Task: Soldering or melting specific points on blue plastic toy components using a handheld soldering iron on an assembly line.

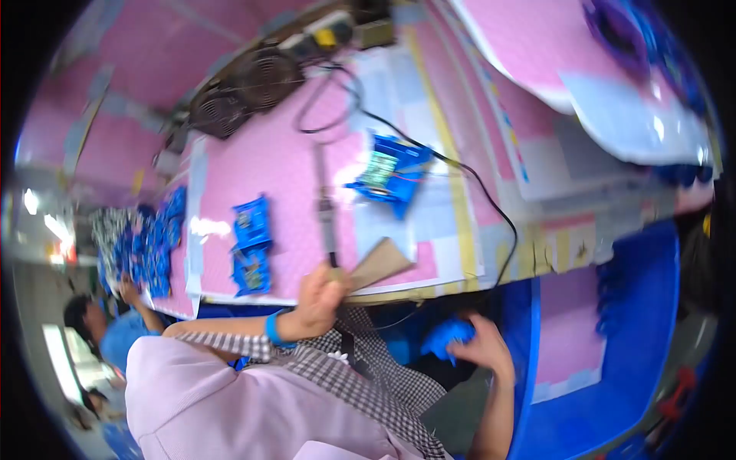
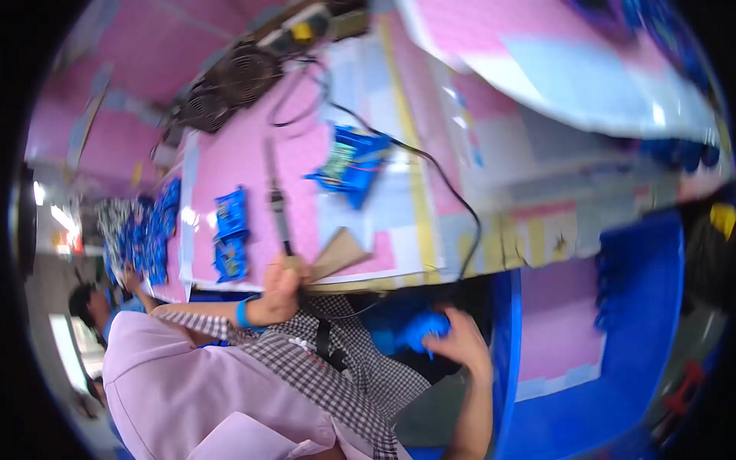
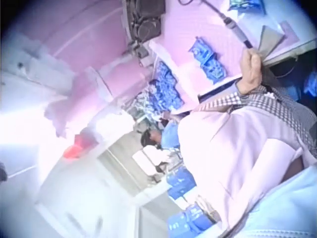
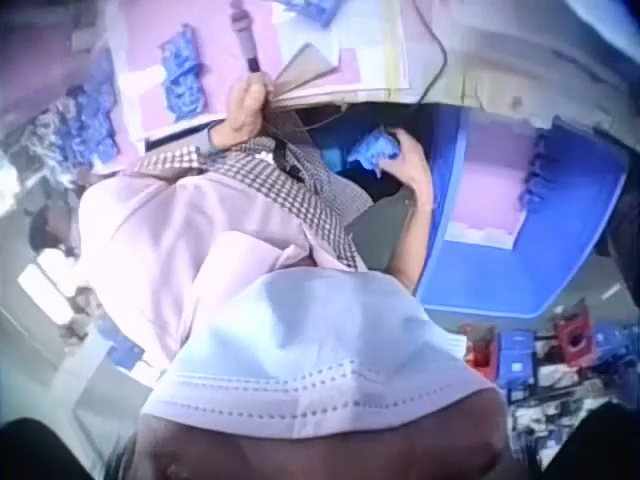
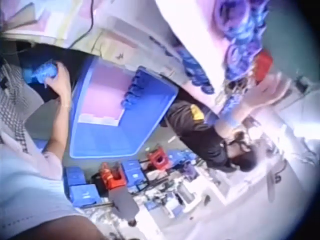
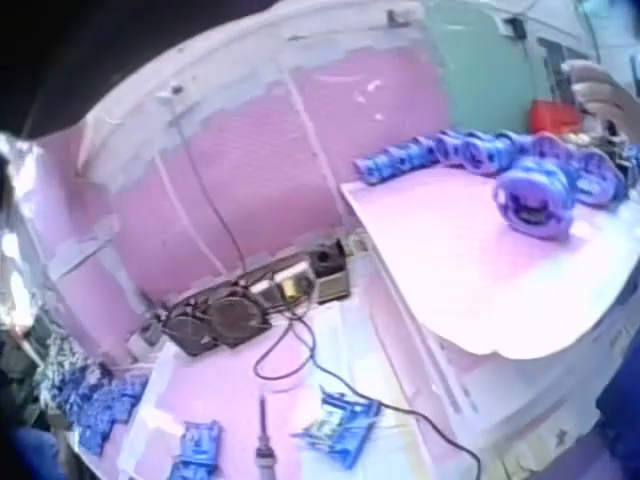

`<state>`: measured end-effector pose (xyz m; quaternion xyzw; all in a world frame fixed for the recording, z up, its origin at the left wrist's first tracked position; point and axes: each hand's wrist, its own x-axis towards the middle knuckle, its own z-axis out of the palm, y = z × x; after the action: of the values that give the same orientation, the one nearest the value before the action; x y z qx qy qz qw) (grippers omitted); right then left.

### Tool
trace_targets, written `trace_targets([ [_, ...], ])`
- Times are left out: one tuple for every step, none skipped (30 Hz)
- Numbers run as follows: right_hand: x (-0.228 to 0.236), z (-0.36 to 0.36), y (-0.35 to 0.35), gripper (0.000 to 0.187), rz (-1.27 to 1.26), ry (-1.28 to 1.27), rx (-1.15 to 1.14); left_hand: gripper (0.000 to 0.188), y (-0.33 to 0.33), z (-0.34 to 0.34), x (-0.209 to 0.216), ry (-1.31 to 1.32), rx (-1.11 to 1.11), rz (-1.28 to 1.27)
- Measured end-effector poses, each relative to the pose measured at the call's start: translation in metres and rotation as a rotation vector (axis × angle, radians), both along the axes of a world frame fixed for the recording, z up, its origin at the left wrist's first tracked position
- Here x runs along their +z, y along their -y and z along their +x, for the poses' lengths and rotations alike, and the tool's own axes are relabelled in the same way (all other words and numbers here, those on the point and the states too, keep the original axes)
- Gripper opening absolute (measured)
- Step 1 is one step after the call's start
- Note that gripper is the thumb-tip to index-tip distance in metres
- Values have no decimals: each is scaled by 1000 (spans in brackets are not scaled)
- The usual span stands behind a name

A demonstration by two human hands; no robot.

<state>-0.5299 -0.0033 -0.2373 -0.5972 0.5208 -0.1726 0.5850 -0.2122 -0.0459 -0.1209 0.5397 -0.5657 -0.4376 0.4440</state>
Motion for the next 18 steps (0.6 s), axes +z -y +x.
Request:
trace_targets([
  [45,-10,-2,67,-22,49,-2,23,5,3,4,64,-49,-8],
  [89,-14,-1,66,-43,108,-8,21,7,8,10,107,-74,-28],
  [123,-32,1,63,-127,91,-4,20,4,-4,14,158,-78,-35],
  [156,-28,8,61,-219,73,-3,22,2,0,21,115,-45,58],
  [180,-21,20,64,-349,69,31,19,0,1,27,97,4,16],
  [202,-10,36,66,-510,100,63,18,-6,5,34,50,7,-50],
  [223,5,54,63,-632,-16,100,18,-13,12,40,0,23,-73],
  [240,24,77,60,-784,-100,152,19,-21,20,46,-48,43,-98],
  [255,49,105,58,-802,-128,195,20,-30,28,52,-96,91,-134],
  [267,76,135,56,-833,-161,258,20,-36,36,58,-129,142,-170],
  [275,110,162,56,-836,-211,370,21,-44,50,65,-185,155,-163],
  [279,142,186,57,-882,-221,499,20,-50,60,72,-260,181,-187],
  [280,175,207,57,-867,-263,512,20,-55,73,79,-300,187,-118],
  [279,207,222,59,-838,-398,645,21,-59,84,85,-353,184,-43],
  [277,233,225,62,-810,-568,743,21,-59,92,90,-381,186,-87],
  [279,251,218,62,-782,-557,763,21,-58,100,95,-399,171,-72],
  [284,262,204,63,-968,-611,630,21,-58,107,99,-412,152,-107],
  [297,266,185,64,-1109,-739,473,21,-57,116,103,-465,94,-157],
])
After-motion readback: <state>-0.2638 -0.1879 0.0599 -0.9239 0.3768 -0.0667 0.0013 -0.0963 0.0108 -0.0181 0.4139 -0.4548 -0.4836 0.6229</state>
